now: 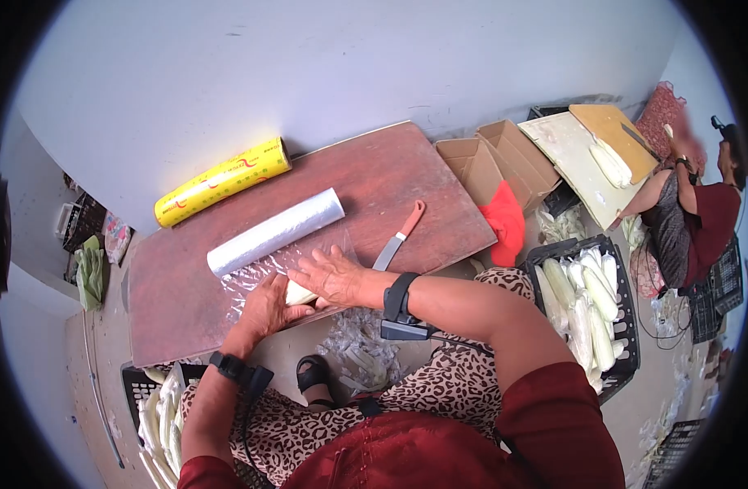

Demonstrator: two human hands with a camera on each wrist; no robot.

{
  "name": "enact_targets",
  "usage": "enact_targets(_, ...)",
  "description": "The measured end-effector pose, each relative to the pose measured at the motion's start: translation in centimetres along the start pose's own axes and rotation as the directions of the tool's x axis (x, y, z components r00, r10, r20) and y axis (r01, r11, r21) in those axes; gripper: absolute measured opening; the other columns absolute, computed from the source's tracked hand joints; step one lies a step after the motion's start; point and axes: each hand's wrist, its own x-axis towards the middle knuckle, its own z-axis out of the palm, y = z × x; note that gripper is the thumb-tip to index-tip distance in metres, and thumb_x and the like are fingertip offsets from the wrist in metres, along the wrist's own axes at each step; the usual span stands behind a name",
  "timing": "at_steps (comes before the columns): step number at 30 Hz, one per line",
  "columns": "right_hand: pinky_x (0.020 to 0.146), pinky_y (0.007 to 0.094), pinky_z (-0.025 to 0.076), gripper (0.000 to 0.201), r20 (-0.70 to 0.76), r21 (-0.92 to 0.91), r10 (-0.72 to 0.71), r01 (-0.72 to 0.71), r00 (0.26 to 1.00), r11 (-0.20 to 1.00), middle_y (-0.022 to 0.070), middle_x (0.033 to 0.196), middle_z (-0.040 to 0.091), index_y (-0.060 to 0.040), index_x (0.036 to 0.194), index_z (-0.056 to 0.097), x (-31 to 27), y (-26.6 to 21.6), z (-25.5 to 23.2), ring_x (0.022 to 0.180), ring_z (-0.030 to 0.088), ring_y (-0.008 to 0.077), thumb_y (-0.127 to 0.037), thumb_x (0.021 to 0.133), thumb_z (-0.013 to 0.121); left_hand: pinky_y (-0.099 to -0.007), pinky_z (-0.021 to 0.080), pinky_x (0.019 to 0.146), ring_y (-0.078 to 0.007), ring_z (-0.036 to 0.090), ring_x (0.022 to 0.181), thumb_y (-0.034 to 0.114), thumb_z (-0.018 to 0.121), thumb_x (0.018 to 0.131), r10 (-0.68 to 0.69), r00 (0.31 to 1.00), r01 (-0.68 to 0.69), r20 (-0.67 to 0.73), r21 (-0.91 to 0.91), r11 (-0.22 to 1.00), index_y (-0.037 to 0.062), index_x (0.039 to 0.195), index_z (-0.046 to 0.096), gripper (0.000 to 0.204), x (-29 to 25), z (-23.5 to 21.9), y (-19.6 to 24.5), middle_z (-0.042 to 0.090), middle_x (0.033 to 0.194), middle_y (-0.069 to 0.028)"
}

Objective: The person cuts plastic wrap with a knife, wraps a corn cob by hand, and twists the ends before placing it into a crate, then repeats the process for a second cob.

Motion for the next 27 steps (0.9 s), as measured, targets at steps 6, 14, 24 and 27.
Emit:
enact_targets(6, 0.089, 0.0563, 0.044, 0.079, -0.033, 0.019, -0.025, 0.026, 0.999, 0.999, 0.0186, 0.122, 0.049, -0.0026, 0.136, 0.041, -0.3, 0.4, -0.7, 0.112, 0.05, 0.0388, -0.036, 0.074, 0.078, -0.048, 0.05, 0.084, -0.0445, 0.06, 0.099, 0.061, 0.078, 0.065, -0.051, 0.998, 0.051, -0.024, 0.028, 0.998, -0.0017, 0.108, 0.057, 0.079, -1.2, 0.6, -1.9, 0.062, 0.101, -0.0249)
enact_targets(14, 0.098, 0.0568, 0.042, 0.083, -0.018, 0.106, -0.022, 0.024, 1.0, 0.994, 0.0213, 0.129, 0.047, 0.0024, 0.138, 0.036, -0.4, 0.9, -0.6, 0.119, 0.047, 0.042, -0.031, 0.074, 0.078, -0.0456, 0.051, 0.081, -0.0412, 0.063, 0.097, 0.047, 0.085, 0.067, -0.178, 0.981, 0.177, 0.074, 0.011, 0.984, -0.0006, 0.104, 0.058, 0.066, -2.4, -0.8, -2.1, 0.065, 0.1, -0.0227)
enact_targets(24, 0.091, 0.0503, 0.046, 0.068, 0.067, 0.144, -0.013, 0.003, 0.998, 0.99, 0.0169, 0.12, 0.051, -0.0015, 0.124, 0.046, 1.0, 0.7, -1.6, 0.111, 0.051, 0.0375, -0.027, 0.072, 0.081, -0.0492, 0.051, 0.078, -0.0415, 0.065, 0.089, 0.03, 0.067, 0.084, -0.406, 0.909, 0.379, 0.094, 0.222, 0.898, 0.0018, 0.096, 0.065, 0.031, -6.2, -2.9, -7.3, 0.069, 0.095, -0.0201)
enact_targets(27, 0.091, 0.0496, 0.046, 0.063, 0.093, 0.14, 0.004, -0.017, 0.996, 0.99, 0.0161, 0.118, 0.052, -0.0028, 0.12, 0.047, 0.9, 0.8, -2.2, 0.11, 0.052, 0.037, -0.026, 0.072, 0.082, -0.0484, 0.049, 0.079, -0.0399, 0.063, 0.092, 0.02, 0.062, 0.085, -0.529, 0.834, 0.539, -0.153, 0.422, 0.728, 0.0028, 0.095, 0.066, 0.021, -7.1, -4.2, -8.4, 0.066, 0.097, -0.0189)
